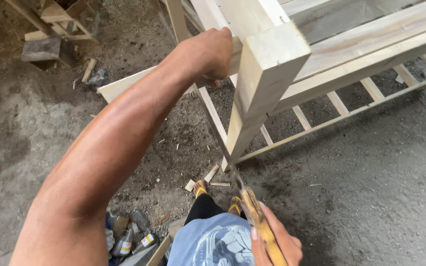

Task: The person saws a wooden plank with a hand saw, then takes nails from a wooden box and hammers them into the planks of a wooden frame, driving nails one at a time across the surface.

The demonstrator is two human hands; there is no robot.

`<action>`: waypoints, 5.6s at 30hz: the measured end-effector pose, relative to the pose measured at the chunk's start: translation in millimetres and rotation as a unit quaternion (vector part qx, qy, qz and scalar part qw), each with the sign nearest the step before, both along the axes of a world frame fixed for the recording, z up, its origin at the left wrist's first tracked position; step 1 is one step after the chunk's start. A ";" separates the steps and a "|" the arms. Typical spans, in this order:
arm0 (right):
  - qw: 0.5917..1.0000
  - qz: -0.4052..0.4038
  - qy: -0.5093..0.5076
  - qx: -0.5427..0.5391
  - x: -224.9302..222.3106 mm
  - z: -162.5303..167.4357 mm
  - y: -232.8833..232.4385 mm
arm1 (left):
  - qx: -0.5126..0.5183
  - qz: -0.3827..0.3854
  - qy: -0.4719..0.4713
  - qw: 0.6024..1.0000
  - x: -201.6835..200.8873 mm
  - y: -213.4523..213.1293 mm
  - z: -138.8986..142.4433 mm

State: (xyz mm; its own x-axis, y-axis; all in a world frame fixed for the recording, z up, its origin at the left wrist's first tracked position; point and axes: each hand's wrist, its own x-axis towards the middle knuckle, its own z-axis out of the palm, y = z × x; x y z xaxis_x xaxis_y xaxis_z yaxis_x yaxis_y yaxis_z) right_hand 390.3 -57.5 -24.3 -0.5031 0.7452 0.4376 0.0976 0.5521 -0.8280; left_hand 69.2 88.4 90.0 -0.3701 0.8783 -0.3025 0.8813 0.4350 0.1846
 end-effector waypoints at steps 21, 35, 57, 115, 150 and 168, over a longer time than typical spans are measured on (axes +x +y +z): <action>0.995 0.079 0.052 -0.041 -106.9 -23.9 51.5 | -0.035 -0.040 0.058 0.997 2.6 -0.3 5.2; 0.981 0.119 0.068 0.139 -23.5 -10.4 46.1 | 0.173 -0.043 0.045 0.983 -23.0 -37.1 -2.4; 0.846 -0.069 0.024 0.528 -93.0 53.4 320.3 | 0.402 0.300 -0.213 0.838 21.9 -96.8 -62.6; 0.874 0.217 -0.207 0.383 -153.8 33.3 454.1 | 0.330 0.254 -0.209 0.885 37.5 2.4 -83.5; 0.871 0.141 -0.197 0.427 -140.9 24.1 444.0 | 0.432 -0.151 0.028 0.889 16.9 10.1 -105.3; 0.849 0.188 -0.355 0.344 -195.3 38.1 488.2 | 0.369 -0.051 -0.013 0.928 19.2 19.4 -89.5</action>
